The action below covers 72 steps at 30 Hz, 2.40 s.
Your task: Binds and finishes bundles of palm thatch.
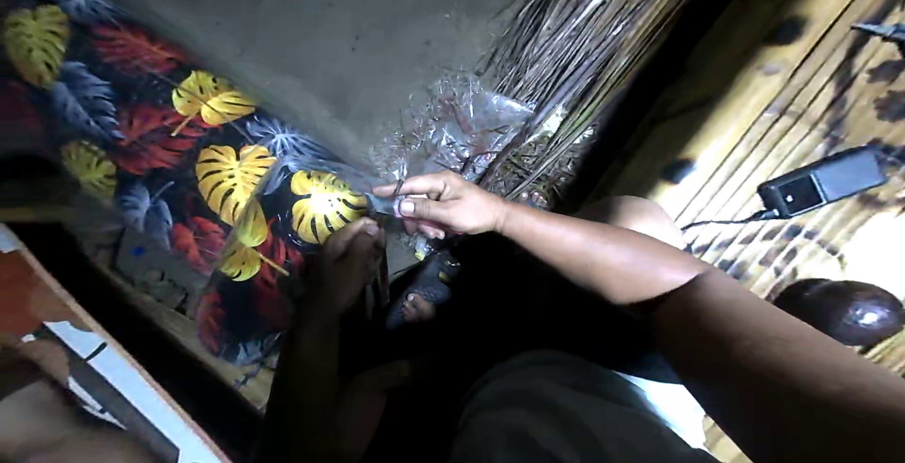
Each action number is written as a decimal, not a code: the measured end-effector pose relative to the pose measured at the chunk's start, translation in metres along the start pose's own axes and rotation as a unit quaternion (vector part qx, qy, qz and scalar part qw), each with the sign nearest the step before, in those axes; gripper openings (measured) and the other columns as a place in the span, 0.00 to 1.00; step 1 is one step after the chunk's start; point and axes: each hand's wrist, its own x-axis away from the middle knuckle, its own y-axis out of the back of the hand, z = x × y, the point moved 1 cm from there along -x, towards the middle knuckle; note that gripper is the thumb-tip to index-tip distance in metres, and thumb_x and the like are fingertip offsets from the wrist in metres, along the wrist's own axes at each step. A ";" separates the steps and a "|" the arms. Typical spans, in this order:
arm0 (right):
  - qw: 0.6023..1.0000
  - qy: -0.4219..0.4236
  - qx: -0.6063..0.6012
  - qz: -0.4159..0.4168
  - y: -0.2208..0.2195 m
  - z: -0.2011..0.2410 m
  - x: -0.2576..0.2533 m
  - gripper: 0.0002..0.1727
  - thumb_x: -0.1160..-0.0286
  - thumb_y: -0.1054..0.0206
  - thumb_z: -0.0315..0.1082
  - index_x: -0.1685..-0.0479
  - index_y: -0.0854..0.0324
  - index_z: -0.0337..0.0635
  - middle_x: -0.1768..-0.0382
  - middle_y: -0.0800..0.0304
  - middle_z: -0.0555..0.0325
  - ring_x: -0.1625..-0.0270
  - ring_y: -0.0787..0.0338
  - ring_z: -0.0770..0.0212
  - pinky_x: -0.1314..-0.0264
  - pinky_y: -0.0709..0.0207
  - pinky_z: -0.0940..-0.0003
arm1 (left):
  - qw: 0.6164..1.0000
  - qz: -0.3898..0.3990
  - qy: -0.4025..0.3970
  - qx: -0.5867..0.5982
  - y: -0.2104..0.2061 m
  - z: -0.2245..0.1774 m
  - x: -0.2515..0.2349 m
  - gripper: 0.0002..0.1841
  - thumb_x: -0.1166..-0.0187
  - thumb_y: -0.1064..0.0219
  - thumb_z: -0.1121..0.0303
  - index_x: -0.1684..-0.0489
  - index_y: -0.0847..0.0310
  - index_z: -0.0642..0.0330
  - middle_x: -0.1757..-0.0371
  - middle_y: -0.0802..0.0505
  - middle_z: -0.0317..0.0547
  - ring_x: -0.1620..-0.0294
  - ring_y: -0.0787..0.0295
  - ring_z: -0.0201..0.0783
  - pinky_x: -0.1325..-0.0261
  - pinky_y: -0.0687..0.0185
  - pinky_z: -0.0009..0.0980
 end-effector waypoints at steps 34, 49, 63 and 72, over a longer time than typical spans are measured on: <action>0.999 0.034 0.026 0.003 0.011 0.003 -0.003 0.21 0.10 0.43 0.33 0.27 0.22 0.27 0.70 0.10 0.57 0.81 0.22 0.73 0.81 0.27 0.78 | 0.996 -0.048 -0.055 -0.049 -0.001 -0.003 -0.007 0.17 0.11 0.51 0.61 0.71 0.20 0.51 0.83 0.25 0.29 0.86 0.35 0.24 0.83 0.39 0.22; 0.993 0.040 0.100 -0.051 0.035 0.025 -0.006 0.29 0.11 0.42 0.37 0.14 0.35 0.31 0.67 0.10 0.55 0.78 0.17 0.67 0.78 0.20 0.71 | 0.992 -0.094 -0.041 -0.071 0.010 -0.002 0.005 0.17 0.10 0.48 0.57 0.67 0.19 0.52 0.83 0.25 0.34 0.88 0.35 0.28 0.84 0.37 0.25; 0.999 0.034 0.031 -0.001 0.016 0.003 -0.005 0.21 0.10 0.44 0.33 0.28 0.22 0.29 0.71 0.09 0.56 0.81 0.20 0.72 0.80 0.24 0.76 | 0.979 -0.094 -0.108 -0.145 -0.007 -0.004 -0.005 0.17 0.08 0.51 0.57 0.61 0.19 0.55 0.78 0.22 0.34 0.82 0.28 0.27 0.77 0.30 0.25; 0.986 0.086 0.142 0.023 0.026 0.020 -0.001 0.20 0.12 0.40 0.32 0.29 0.19 0.28 0.56 0.06 0.54 0.69 0.15 0.75 0.70 0.20 0.79 | 0.996 0.006 0.019 0.090 0.002 -0.011 -0.003 0.17 0.11 0.50 0.58 0.73 0.24 0.49 0.84 0.30 0.30 0.89 0.39 0.24 0.85 0.41 0.19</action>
